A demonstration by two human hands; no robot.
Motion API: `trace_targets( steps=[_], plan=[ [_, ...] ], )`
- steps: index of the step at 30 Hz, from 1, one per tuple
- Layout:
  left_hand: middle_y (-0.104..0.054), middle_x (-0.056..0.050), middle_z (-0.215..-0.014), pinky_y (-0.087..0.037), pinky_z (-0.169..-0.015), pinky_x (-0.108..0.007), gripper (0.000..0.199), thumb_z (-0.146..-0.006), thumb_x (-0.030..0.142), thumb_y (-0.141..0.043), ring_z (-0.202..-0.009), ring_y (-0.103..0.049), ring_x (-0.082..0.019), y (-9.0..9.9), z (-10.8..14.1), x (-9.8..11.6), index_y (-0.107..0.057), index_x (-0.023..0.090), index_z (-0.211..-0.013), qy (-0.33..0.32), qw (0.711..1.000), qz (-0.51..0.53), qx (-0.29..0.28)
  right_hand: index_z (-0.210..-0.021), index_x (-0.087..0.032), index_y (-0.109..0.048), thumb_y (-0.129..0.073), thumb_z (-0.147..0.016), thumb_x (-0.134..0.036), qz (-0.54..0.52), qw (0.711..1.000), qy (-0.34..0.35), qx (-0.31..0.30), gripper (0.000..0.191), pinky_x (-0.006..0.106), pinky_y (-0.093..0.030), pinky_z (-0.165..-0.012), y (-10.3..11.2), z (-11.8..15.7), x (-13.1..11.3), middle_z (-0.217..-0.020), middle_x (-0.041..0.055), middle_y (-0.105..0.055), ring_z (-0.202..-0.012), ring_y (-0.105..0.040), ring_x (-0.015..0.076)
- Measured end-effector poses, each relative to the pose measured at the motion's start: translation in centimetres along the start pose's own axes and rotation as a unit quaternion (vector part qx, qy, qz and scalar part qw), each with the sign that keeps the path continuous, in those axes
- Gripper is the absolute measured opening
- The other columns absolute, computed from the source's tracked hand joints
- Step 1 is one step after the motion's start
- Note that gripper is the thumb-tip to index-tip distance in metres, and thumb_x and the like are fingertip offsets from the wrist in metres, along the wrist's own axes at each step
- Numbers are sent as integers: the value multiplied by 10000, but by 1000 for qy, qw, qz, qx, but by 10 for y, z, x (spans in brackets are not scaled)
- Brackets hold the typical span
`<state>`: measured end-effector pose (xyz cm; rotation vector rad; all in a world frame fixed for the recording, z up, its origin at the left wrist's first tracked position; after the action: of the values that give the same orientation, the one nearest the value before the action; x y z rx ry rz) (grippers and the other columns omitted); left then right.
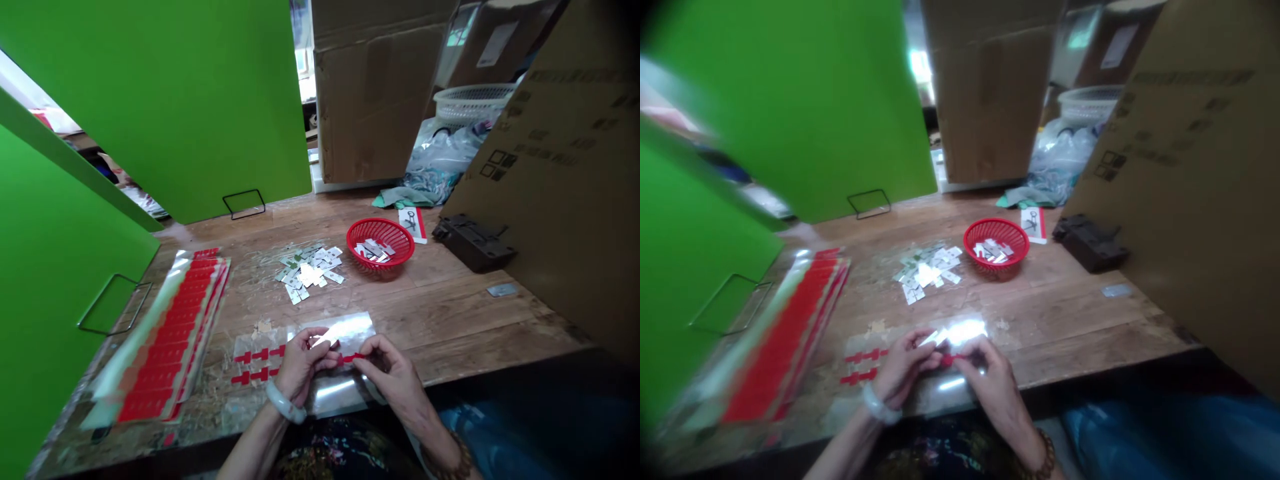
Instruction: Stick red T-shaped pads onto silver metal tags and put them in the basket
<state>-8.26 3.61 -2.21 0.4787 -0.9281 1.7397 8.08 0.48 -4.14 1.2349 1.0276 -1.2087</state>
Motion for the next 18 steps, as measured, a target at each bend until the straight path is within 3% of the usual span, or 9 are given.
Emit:
trace_targets(
  steps=[7, 18],
  plan=[
    [-712, -123, -802, -576, -700, -228, 260, -721, -7, -642, -709, -708, -181, 1, 20, 3, -611, 83, -963, 25, 999, 18, -27, -729, -207, -557, -592, -768, -280, 39, 999, 30, 9, 89, 239, -458, -631, -4, -1, -22, -711, -8, -598, -667, -567, 144],
    [-720, -163, -851, -568, -734, -241, 329, -701, 11, -662, -814, -706, -228, -4, 25, 2, -590, 63, -1017, 48, 997, -3, -68, -762, -212, -555, -542, -822, -271, 89, 994, 57, -19, 86, 233, -430, -653, -3, -1, -25, -754, -9, -591, -712, -555, 143]
  ],
)
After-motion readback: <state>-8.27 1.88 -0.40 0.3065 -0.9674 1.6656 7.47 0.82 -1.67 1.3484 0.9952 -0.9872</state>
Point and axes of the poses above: each hand's wrist, its own z-axis away from the middle knuckle, its own y-axis out of the back of the hand, x = y × z, the point moved 2 cm from there along -z, towards the middle knuckle
